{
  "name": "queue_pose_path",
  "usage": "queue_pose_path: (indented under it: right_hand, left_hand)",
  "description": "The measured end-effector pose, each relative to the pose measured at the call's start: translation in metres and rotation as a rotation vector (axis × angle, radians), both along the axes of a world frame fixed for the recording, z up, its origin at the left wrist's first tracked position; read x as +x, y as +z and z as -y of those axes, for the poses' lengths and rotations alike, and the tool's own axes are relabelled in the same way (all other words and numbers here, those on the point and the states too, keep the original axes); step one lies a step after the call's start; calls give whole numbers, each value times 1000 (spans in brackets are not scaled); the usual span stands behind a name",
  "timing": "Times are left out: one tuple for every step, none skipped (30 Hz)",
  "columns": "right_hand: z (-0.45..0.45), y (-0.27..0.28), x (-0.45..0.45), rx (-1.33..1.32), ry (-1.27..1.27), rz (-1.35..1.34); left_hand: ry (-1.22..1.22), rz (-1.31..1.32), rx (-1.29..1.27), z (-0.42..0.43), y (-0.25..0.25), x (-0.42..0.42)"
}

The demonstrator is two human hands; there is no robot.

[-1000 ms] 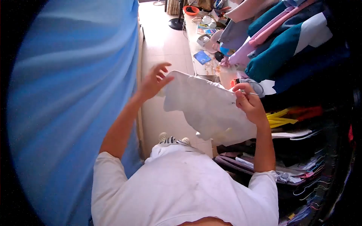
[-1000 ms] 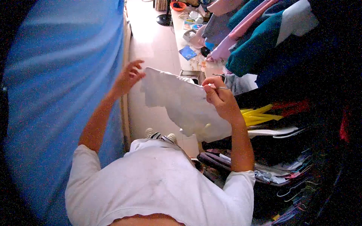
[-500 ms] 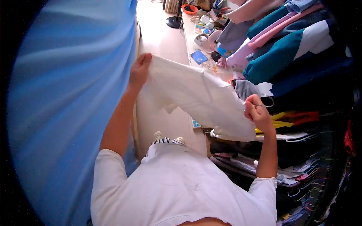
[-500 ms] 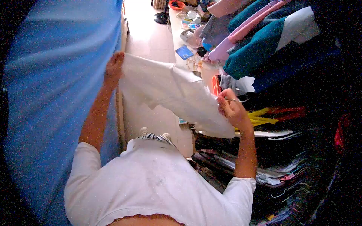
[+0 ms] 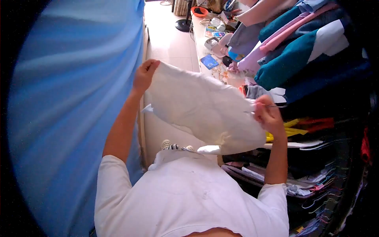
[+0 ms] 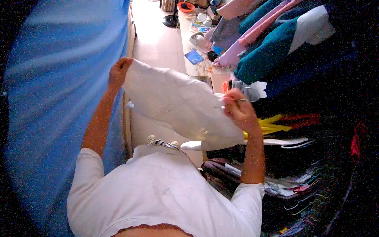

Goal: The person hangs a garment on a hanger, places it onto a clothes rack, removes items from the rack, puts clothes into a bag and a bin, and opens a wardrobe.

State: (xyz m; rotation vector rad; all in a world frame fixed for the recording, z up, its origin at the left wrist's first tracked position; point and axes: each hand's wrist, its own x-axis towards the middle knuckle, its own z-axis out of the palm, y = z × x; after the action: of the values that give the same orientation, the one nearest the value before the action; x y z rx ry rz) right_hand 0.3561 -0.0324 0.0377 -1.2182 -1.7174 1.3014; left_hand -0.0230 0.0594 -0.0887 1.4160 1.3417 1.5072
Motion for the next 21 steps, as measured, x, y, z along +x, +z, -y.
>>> queue_pose_path:
  right_hand:
    - [0, -5, -4, 13, 65, 206]
    - [-1, -5, -6, 14, 58, 199]
    - [-5, -4, -6, 27, 26, 154]
    - [-6, -3, -6, 37, -5, 112]
    - [-4, 2, -10, 99, -42, 187]
    - [-5, 0, -12, 99, -51, 182]
    - [-7, -3, -13, 49, 3, 215]
    - [-8, -6, -14, -1, 57, 249]
    - [-11, -7, -14, 34, 110, 291]
    - [-11, -7, -15, 36, 101, 291]
    - [-11, -7, -17, 58, 92, 257]
    - [-11, -7, -19, 78, 86, 223]
    - [-11, -4, -17, 9, 73, 106]
    - [-12, -2, -18, 10, 71, 104]
    - [-12, 0, -19, 10, 69, 63]
    - [-11, 2, -20, 9, 63, 21]
    - [-11, 5, -23, 11, 55, 16]
    - [-14, 8, -28, 39, 72, 23]
    - [-16, 9, -34, 68, 88, 30]
    - [-19, 6, -41, 70, 77, 25]
    - [-23, 0, -48, 86, 108, 21]
  left_hand:
    - [-6, -7, -1, 0, 0, -1]
    - [16, -82, 6, -2, -1, -3]
    - [43, -154, 16, -5, -3, -5]
    - [42, -153, 17, -8, -11, -8]
    - [51, -104, -7, -7, -16, -12]
    - [54, -59, -28, -10, -19, -16]
    - [41, -67, -28, -11, -24, -19]
    - [94, -110, 27, -7, -20, -19]
    - [147, -151, 85, -6, -16, -19]
    - [138, -151, 89, -8, -12, -21]
    - [116, -98, 23, -8, -10, -25]
    - [95, -46, -46, -8, -9, -28]
    - [92, -44, 19, -7, -10, -29]
    - [91, -46, 20, -8, -13, -32]
    - [86, -134, -22, -9, -15, -35]
    - [79, -224, -63, -10, -17, -37]
    - [70, -229, -60, -8, -8, -32]
    - [70, -253, -53, -7, -1, -26]
    - [70, -277, -45, -6, 7, -20]
    - [59, -283, -41, -3, 21, -9]
    - [-105, -253, 15, 2, 37, 7]
